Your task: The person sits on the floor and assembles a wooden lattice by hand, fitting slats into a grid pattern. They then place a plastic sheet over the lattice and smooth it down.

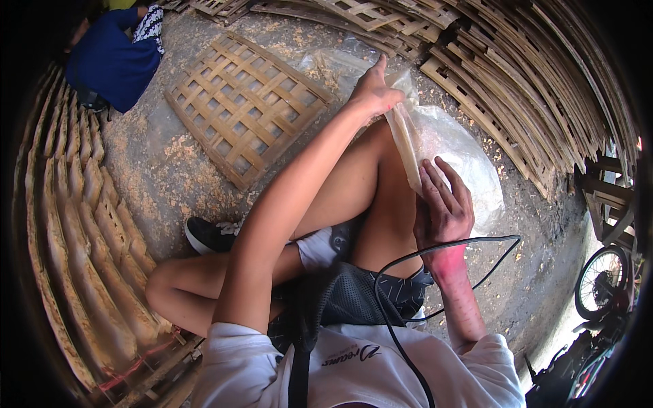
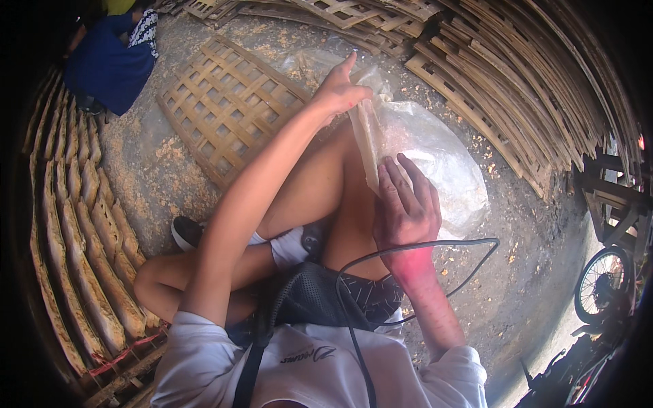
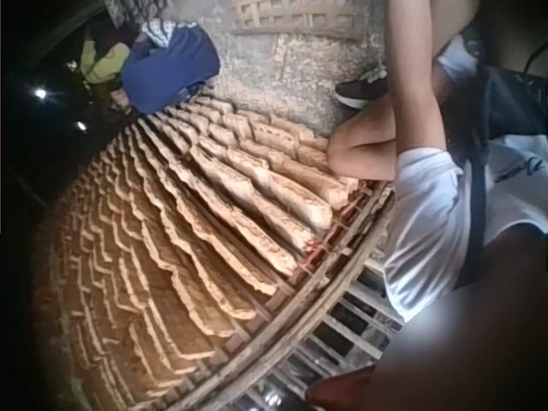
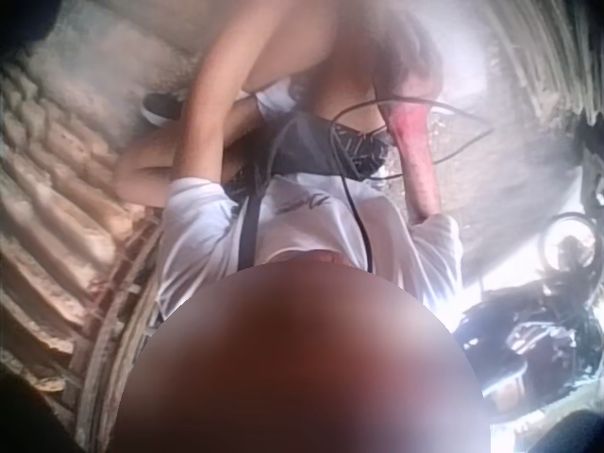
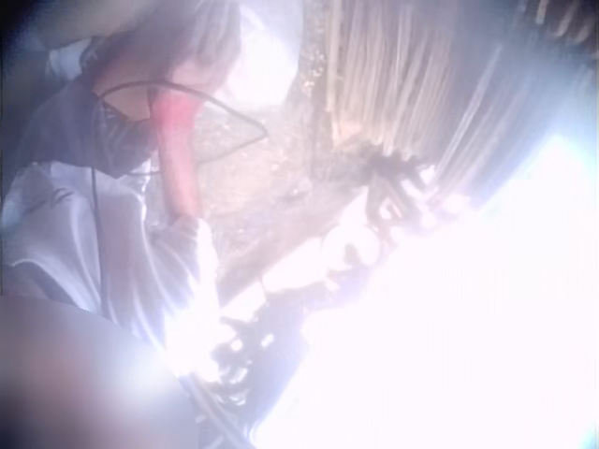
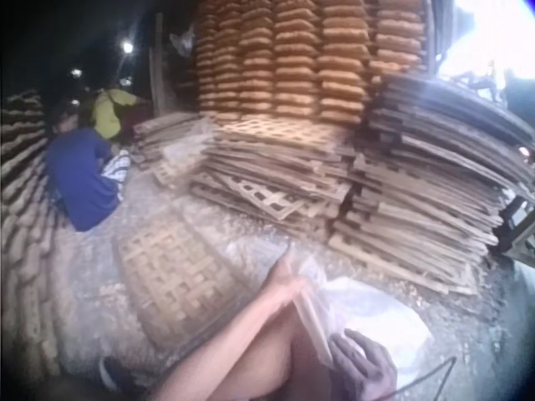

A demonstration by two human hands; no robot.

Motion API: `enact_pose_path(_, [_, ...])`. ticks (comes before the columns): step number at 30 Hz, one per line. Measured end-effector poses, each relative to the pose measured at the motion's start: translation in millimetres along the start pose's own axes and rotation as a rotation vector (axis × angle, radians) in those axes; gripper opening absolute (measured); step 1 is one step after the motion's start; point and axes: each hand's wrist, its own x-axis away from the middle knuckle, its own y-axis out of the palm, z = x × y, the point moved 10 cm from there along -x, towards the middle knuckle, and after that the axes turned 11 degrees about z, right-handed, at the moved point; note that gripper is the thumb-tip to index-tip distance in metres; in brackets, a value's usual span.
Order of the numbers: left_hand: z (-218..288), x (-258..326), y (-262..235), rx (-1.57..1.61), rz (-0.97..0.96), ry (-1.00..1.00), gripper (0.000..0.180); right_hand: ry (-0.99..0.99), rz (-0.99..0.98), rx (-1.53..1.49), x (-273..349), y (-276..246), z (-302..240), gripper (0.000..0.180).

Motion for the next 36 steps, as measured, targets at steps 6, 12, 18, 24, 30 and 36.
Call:
enact_pose_path(6, [-41,-39,-28,0.126,0.164,-0.090,0.113,0.060,-0.025,-0.013,8,4,3,0.053])
enact_pose_path(12, [27,76,-68,0.052,0.373,0.322,0.092,0.079,-0.005,-0.037,7,10,8,0.066])
enact_pose_path(18, [64,175,-1,-0.258,-0.381,0.769,0.068,0.041,0.047,-0.084,3,17,-6,0.052])
enact_pose_path(24, [63,117,20,-0.544,-0.349,0.904,0.075,0.040,-0.050,-0.008,0,25,-5,0.053])
enact_pose_path(30, [71,-4,-61,-0.803,-0.157,0.476,0.085,0.076,-0.123,-0.051,10,27,-4,0.065])
enact_pose_path(36, [108,112,35,-0.388,-0.438,0.963,0.070,0.044,-0.116,-0.044,9,34,-6,0.059])
